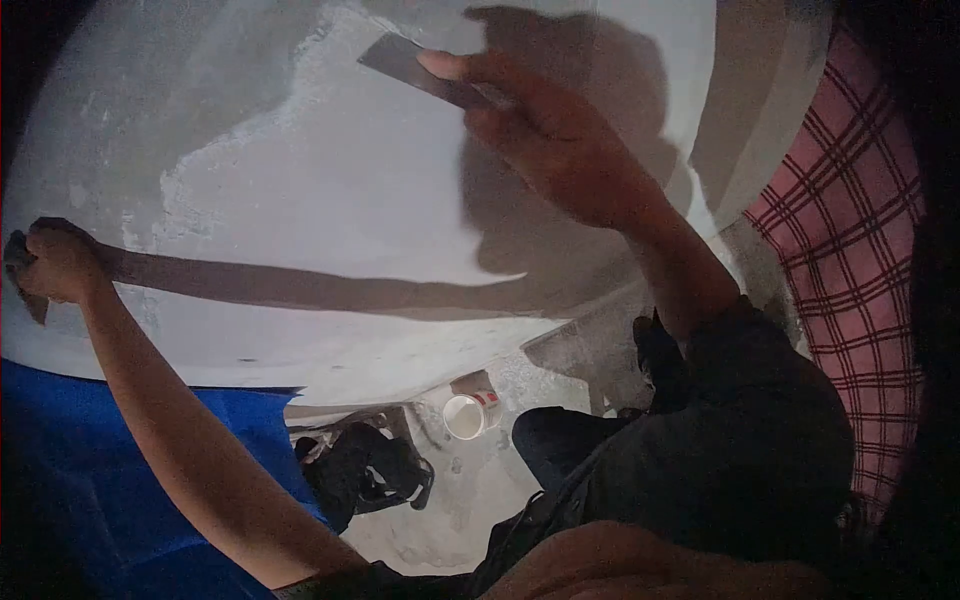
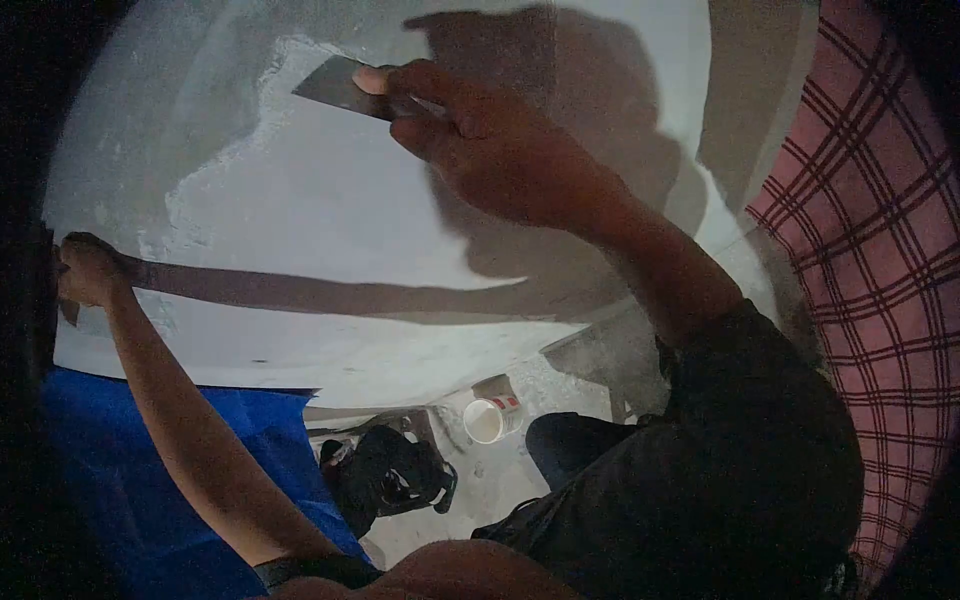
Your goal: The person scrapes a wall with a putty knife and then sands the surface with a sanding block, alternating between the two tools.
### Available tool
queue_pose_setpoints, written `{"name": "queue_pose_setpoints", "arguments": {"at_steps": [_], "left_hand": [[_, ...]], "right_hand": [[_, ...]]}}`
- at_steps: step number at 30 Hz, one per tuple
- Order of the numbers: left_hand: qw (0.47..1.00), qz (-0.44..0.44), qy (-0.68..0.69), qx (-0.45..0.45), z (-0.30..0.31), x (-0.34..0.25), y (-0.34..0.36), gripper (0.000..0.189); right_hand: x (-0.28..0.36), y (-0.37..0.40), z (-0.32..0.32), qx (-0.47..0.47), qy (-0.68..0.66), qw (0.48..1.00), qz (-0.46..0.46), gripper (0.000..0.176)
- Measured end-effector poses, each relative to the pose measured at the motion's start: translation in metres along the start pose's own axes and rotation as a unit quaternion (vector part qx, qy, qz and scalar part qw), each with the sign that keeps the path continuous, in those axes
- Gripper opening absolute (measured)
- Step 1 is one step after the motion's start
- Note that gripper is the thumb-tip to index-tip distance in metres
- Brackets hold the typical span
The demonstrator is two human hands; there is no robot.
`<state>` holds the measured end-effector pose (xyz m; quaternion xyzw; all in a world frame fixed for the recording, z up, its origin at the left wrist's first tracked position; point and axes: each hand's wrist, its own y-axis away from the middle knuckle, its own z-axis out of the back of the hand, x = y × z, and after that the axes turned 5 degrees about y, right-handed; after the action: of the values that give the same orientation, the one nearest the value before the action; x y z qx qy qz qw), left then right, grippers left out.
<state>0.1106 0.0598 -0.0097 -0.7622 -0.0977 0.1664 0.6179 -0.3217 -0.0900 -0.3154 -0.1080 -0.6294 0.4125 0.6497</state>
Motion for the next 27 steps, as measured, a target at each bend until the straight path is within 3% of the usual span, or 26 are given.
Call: {"name": "queue_pose_setpoints", "arguments": {"at_steps": [2,4,12,14,17,19,21,23,25,27], "left_hand": [[1.000,0.002,-0.017,-0.021,0.007,-0.022,0.013,0.061],[0.992,-0.014,0.122,0.010,0.013,-0.034,0.021,0.060],[1.000,-0.014,0.009,0.013,0.003,0.016,-0.007,0.059],[0.999,-0.043,0.005,0.016,-0.004,0.040,-0.018,0.058],[0.997,-0.068,0.024,0.017,0.002,0.040,-0.011,0.058],[1.000,-0.008,0.002,0.019,0.017,-0.001,0.006,0.046],[1.000,-0.005,0.026,0.015,0.019,-0.004,0.010,0.045],[0.999,0.000,0.049,0.017,0.018,-0.002,0.012,0.045],[0.996,0.085,-0.008,0.037,0.021,-0.005,0.012,0.045],[0.998,0.062,0.006,0.032,0.024,-0.010,0.015,0.046]], "right_hand": [[0.001,0.000,-0.001,-0.009,-0.013,0.999,0.031,0.040],[-0.002,-0.003,-0.003,-0.017,0.018,0.999,0.046,0.040],[0.001,0.002,-0.011,-0.025,-0.008,0.998,0.064,0.041],[0.019,-0.002,-0.005,0.035,0.011,0.999,-0.032,0.041],[0.020,0.000,-0.007,0.049,-0.002,0.998,-0.034,0.040],[0.011,0.003,-0.016,0.018,0.004,1.000,0.002,0.040],[0.009,0.001,-0.018,-0.013,0.010,0.999,0.040,0.039],[0.017,-0.003,-0.012,0.036,-0.004,0.999,-0.001,0.038],[0.016,0.001,-0.009,0.055,-0.014,0.998,-0.017,0.037],[0.014,0.005,-0.011,0.069,-0.025,0.997,-0.030,0.037]]}}
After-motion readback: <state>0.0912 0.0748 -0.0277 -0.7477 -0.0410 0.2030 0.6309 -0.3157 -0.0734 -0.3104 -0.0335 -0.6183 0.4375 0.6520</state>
